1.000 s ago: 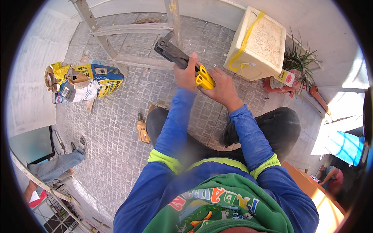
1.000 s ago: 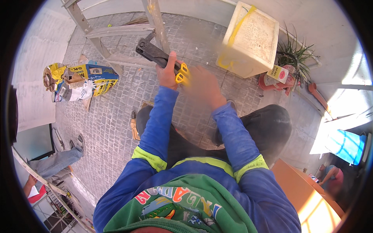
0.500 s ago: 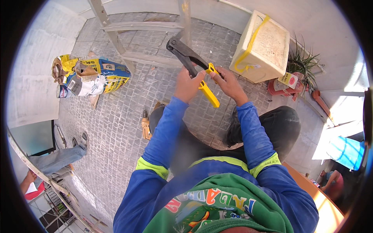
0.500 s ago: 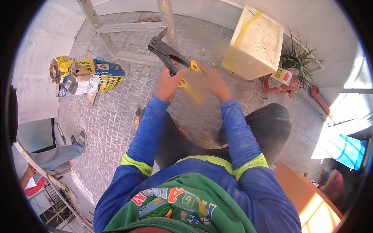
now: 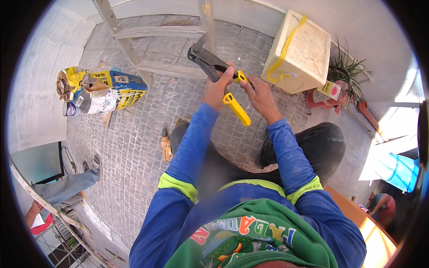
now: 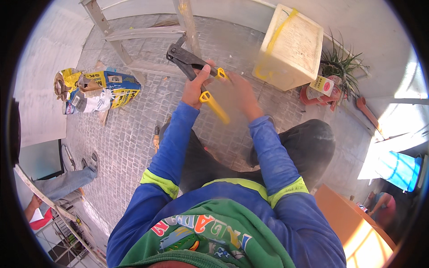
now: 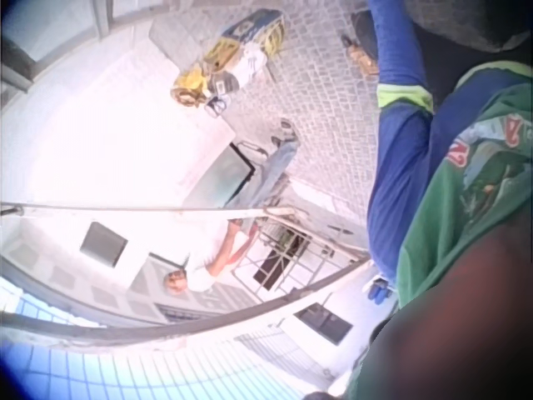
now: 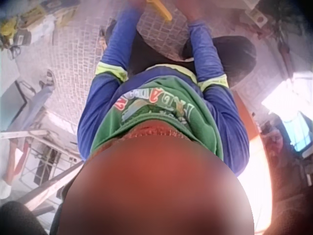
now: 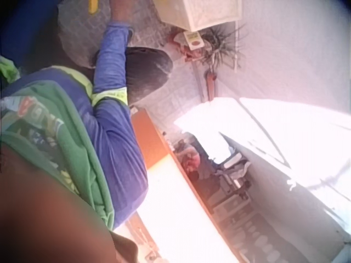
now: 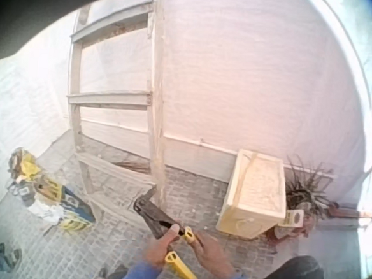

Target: The person uses a power drill to fasten screws into a metal frame structure and then uses bolt cutters to trim excess material from the frame. The person repeats this process for multiple sections of the frame.

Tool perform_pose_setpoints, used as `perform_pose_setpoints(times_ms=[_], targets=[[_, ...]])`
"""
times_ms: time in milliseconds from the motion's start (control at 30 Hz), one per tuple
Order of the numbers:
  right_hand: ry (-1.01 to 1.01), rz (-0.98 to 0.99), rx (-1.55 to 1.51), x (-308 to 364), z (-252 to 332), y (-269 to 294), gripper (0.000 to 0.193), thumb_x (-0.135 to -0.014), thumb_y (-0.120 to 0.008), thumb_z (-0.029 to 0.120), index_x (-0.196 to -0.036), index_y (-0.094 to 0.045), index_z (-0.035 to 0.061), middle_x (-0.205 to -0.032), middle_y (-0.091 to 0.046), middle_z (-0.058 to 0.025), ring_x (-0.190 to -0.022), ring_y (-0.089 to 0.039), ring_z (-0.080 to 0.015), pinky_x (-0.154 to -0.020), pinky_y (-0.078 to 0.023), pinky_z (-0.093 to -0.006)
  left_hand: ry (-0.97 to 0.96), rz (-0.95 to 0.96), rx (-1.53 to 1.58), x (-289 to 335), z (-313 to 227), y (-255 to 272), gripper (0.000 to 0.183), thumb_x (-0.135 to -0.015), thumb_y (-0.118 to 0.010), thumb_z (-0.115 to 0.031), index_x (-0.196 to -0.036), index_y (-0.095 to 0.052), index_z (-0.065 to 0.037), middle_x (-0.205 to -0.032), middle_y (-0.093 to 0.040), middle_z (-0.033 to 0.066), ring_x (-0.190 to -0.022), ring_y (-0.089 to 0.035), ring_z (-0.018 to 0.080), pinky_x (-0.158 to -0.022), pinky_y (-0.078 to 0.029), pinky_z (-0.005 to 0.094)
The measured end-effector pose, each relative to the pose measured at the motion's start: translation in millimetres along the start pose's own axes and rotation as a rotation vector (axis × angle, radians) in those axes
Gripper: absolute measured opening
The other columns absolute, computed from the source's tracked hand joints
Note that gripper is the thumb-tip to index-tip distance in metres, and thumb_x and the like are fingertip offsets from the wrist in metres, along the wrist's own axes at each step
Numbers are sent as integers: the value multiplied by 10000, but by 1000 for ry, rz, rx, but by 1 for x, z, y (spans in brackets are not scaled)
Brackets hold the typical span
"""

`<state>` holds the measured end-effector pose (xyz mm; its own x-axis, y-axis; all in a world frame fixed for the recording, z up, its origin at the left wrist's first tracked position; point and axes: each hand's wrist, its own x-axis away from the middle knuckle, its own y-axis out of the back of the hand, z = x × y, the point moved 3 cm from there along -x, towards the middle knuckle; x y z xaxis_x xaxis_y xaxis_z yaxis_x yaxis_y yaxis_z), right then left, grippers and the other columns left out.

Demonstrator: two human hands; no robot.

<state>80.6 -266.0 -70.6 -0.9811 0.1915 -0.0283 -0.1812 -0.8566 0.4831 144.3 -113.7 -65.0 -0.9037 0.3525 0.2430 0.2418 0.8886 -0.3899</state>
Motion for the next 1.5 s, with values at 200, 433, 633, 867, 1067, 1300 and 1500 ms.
perform_pose_setpoints(times_ms=[200,433,633,867,1067,1300,1500], targets=[[315,15,434,35,49,19,794,-783,-795,578,-1325,-602,30,-1311,-576,-251,-1140,-601,-410,-935,-504,-493,-94,-11,146,-3,5,-5,256,-1005,-668,-277,-1094,-673,-37,-1034,-710,78,-997,-672,176,-963,-503,368],[298,-11,510,29,54,10,468,-746,-790,392,-1128,-721,132,-1144,-585,-171,-984,-585,-348,-836,-506,-502,-104,-107,94,-11,13,-6,315,-944,-753,-299,-1035,-674,-8,-977,-700,62,-934,-634,155,-877,-497,320],[312,-1,488,22,33,10,759,-699,-866,375,-1276,-570,-19,-1087,-615,-198,-992,-642,-393,-839,-532,-465,-107,-274,107,-18,24,-10,476,-908,-804,-317,-1152,-581,27,-1003,-666,79,-907,-625,160,-816,-510,313],[200,-47,381,9,8,6,542,-756,-854,364,-1120,-647,20,-992,-651,-166,-918,-670,-395,-799,-538,-461,-161,-322,70,-28,31,-15,513,-889,-830,-291,-1183,-552,25,-1017,-643,68,-894,-637,155,-766,-535,305],[133,226,126,10,16,5,533,-904,-744,457,-1138,-630,-8,-1019,-657,-166,-902,-656,-325,-797,-513,-413,-42,42,-153,0,2,18,494,-870,-820,-158,-1262,-555,-16,-1069,-648,70,-884,-654,161,-800,-540,307],[262,292,139,17,73,41,387,-968,-696,331,-1138,-616,-7,-1037,-647,-166,-903,-633,-312,-803,-496,-380,67,418,-360,53,-41,83,576,-857,-763,-100,-1374,-524,-19,-1075,-645,95,-964,-674,188,-868,-528,341],[367,127,399,55,123,72,341,-934,-731,217,-1154,-598,-8,-1078,-644,-188,-935,-635,-381,-818,-508,-408,124,399,-346,15,-36,105,843,-818,-835,-215,-1516,-401,-27,-1346,-597,131,-1245,-596,238,-1018,-496,361]])
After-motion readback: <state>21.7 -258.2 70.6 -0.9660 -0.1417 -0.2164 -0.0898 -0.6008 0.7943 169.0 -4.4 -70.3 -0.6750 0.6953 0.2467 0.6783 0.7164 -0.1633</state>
